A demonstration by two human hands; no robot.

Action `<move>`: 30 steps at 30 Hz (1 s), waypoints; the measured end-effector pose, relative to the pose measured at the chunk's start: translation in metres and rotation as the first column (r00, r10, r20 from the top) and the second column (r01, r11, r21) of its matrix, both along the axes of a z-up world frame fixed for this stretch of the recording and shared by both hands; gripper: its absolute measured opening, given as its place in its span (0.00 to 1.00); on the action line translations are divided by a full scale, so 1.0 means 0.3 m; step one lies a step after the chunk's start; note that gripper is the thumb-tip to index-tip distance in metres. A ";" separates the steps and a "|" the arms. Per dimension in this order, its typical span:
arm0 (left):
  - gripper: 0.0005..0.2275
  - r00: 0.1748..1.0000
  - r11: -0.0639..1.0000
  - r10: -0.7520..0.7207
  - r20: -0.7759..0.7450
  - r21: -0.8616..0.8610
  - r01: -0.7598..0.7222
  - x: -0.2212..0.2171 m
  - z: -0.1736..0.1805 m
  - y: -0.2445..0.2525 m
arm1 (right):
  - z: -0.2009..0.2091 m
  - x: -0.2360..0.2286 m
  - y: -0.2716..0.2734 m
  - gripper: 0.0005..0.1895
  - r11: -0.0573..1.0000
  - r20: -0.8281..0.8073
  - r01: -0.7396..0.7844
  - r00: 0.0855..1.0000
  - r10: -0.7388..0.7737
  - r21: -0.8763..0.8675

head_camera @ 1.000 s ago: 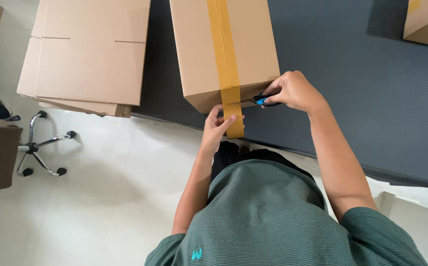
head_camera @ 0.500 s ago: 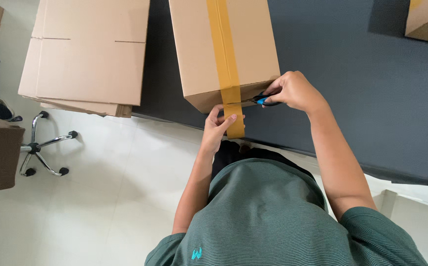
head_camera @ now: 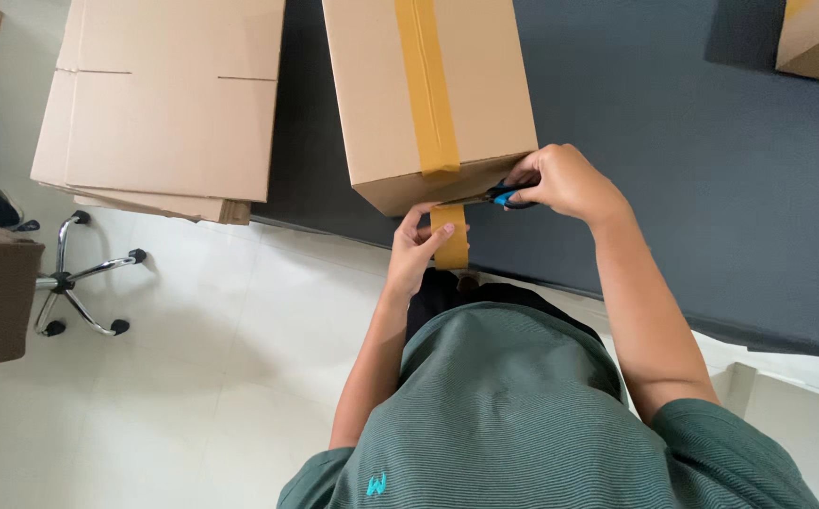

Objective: The person unfolds and tapes the bottom of a cardboard box, then repeats the action for another box.

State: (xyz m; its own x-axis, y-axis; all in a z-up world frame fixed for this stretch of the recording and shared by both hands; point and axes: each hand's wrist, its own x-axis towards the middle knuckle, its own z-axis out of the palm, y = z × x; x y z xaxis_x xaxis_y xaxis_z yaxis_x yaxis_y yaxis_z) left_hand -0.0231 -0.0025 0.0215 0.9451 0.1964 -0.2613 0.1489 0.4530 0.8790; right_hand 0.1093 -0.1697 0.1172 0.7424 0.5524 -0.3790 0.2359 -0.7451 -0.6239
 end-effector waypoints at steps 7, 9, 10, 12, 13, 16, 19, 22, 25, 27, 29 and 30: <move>0.15 0.998 0.999 -0.034 -0.056 -0.012 0.033 -0.013 -0.240 0.030 | 0.000 -0.011 -0.018 0.13 1.000 0.000 0.003 1.000 -0.003 0.001; 0.16 0.995 0.998 -0.059 -0.084 -0.003 0.059 -0.020 -0.252 0.020 | -0.015 -0.011 -0.032 0.13 1.000 -0.016 0.017 1.000 -0.018 -0.021; 0.16 0.995 0.998 -0.060 -0.085 -0.002 0.061 -0.022 -0.229 0.007 | -0.016 -0.015 -0.045 0.13 1.000 -0.017 0.019 1.000 -0.019 -0.020; 0.17 0.990 0.996 -0.090 -0.107 0.003 0.091 -0.026 -0.184 -0.021 | -0.019 -0.023 -0.075 0.13 0.999 -0.030 0.001 1.000 -0.002 -0.044; 0.17 0.990 0.996 -0.093 -0.107 0.004 0.094 -0.021 -0.190 -0.038 | -0.065 -0.016 -0.101 0.13 0.999 -0.030 0.004 1.000 -0.006 -0.043; 0.17 0.978 0.986 -0.161 -0.134 0.031 0.167 0.003 -0.211 -0.086 | -0.226 -0.002 -0.195 0.12 0.999 -0.030 0.027 0.999 -0.028 -0.030; 0.18 0.943 0.949 -0.273 -0.189 0.105 0.296 0.044 -0.237 -0.133 | -0.409 -0.016 -0.321 0.12 0.973 -0.033 0.140 0.988 -0.148 -0.183; 0.18 0.861 0.716 -0.392 -0.323 0.481 0.506 0.096 -0.215 -0.203 | -0.620 -0.063 -0.459 0.15 0.884 -0.019 0.297 0.945 -0.325 -0.362; 0.15 0.788 0.523 -0.494 -0.367 0.599 0.606 0.148 -0.174 -0.292 | -0.899 -0.129 -0.572 0.14 0.805 0.019 0.523 0.841 -0.540 -0.282; 0.16 0.766 0.355 -0.526 -0.369 0.723 0.592 0.194 -0.197 -0.349 | -0.957 -0.174 -0.584 0.12 0.634 0.146 0.719 0.686 -0.713 -0.285; 0.15 0.711 0.258 -0.599 -0.369 0.751 0.607 0.265 -0.275 -0.395 | -1.037 -0.194 -0.563 0.12 0.590 0.222 0.755 0.652 -0.725 -0.288; 0.14 0.668 0.176 -0.646 -0.369 0.780 0.601 0.298 -0.315 -0.421 | -1.079 -0.203 -0.553 0.12 0.566 0.299 0.773 0.633 -0.714 -0.286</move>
